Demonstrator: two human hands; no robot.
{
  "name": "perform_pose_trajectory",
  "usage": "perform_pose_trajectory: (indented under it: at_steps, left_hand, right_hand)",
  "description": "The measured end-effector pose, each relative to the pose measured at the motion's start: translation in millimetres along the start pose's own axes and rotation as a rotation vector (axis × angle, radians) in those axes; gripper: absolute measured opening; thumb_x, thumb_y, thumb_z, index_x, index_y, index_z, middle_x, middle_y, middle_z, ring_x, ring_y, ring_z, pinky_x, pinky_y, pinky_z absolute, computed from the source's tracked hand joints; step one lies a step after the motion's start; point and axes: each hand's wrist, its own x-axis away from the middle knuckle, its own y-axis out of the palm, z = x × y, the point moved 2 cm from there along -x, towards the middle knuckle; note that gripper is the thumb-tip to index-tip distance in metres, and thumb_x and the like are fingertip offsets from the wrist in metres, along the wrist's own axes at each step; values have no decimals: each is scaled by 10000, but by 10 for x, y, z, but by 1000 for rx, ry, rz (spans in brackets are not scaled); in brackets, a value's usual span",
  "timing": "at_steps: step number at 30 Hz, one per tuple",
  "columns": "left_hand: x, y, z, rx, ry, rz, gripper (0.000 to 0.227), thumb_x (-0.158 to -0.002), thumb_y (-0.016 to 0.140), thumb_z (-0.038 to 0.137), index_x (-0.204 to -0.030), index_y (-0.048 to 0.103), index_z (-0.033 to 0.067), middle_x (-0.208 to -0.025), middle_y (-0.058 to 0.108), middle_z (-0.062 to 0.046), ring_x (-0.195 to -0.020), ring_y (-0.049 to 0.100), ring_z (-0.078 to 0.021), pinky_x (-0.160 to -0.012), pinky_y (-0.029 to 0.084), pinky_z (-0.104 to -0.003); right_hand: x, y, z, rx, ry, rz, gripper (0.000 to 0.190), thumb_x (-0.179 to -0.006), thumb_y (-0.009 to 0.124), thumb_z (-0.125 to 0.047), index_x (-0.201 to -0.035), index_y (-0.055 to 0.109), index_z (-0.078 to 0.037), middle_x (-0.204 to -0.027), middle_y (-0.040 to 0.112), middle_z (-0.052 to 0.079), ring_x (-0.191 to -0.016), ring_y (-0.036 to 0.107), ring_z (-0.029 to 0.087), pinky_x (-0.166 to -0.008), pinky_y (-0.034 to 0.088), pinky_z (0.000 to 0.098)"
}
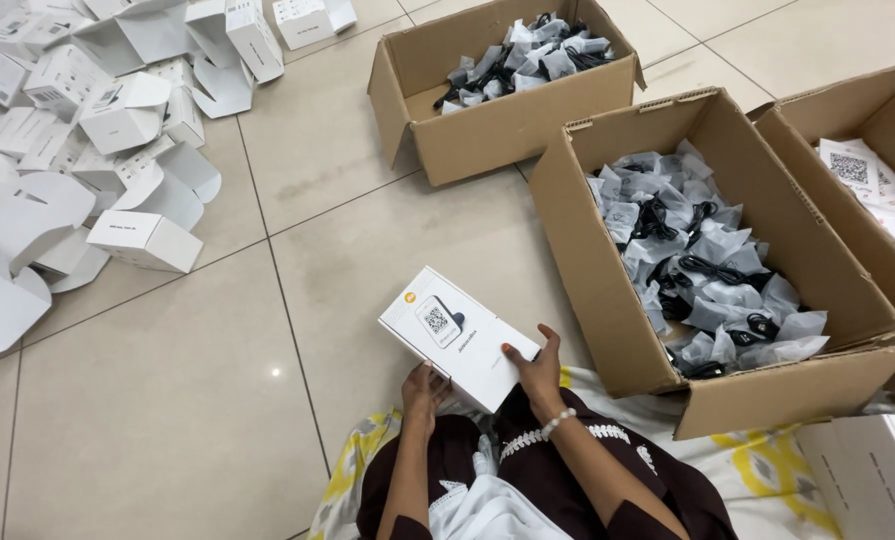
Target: The person packs small electronic components and USB cables into individual white product boxes.
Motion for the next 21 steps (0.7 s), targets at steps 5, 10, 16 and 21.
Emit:
perform_pose_trajectory:
  at_steps: [5,10,16,21]
  left_hand:
    - [-180,-125,-224,-94,-93,-50,628,-962,649,421,-1397,550,-22,-1157,679,-140,-983,690,-263,-836,612,-389]
    - [-243,-171,-398,-21,-121,-145,594,-1014,595,413,-1372,600,-61,-1118,682,-173,-894,655,-261,-772,590,-388]
    - [-234,-127,-470,-105,-182,-62,584,-981,604,406,-1427,536,35,-1256,677,-129,-986,673,-253,-855,592,-377]
    - [-155,-88,-360,-103,-155,-131,652,-943,604,423,-1469,530,45,-1307,662,-135,-1107,654,-260,-961,559,-399]
  right_hand:
    - [166,-179,-91,-123,-120,-125,286,-914,647,-43,-1194,591,-20,-875,684,138,-634,630,172,-543,518,307]
    - [163,62,-667,-168,-175,-221,83,-963,597,-48,-993,670,-20,-702,646,87,-532,616,146,-483,483,267]
    - [87,331,-1367,-198,-213,-325,135,-1017,542,-137,-1085,621,-52,-696,676,103,-559,635,178,-518,496,292]
    - [-140,658,-1492,-33,-583,-494,806,-1012,591,-326,-1530,-6,-164,-1369,552,252,-1232,566,326,-987,474,434]
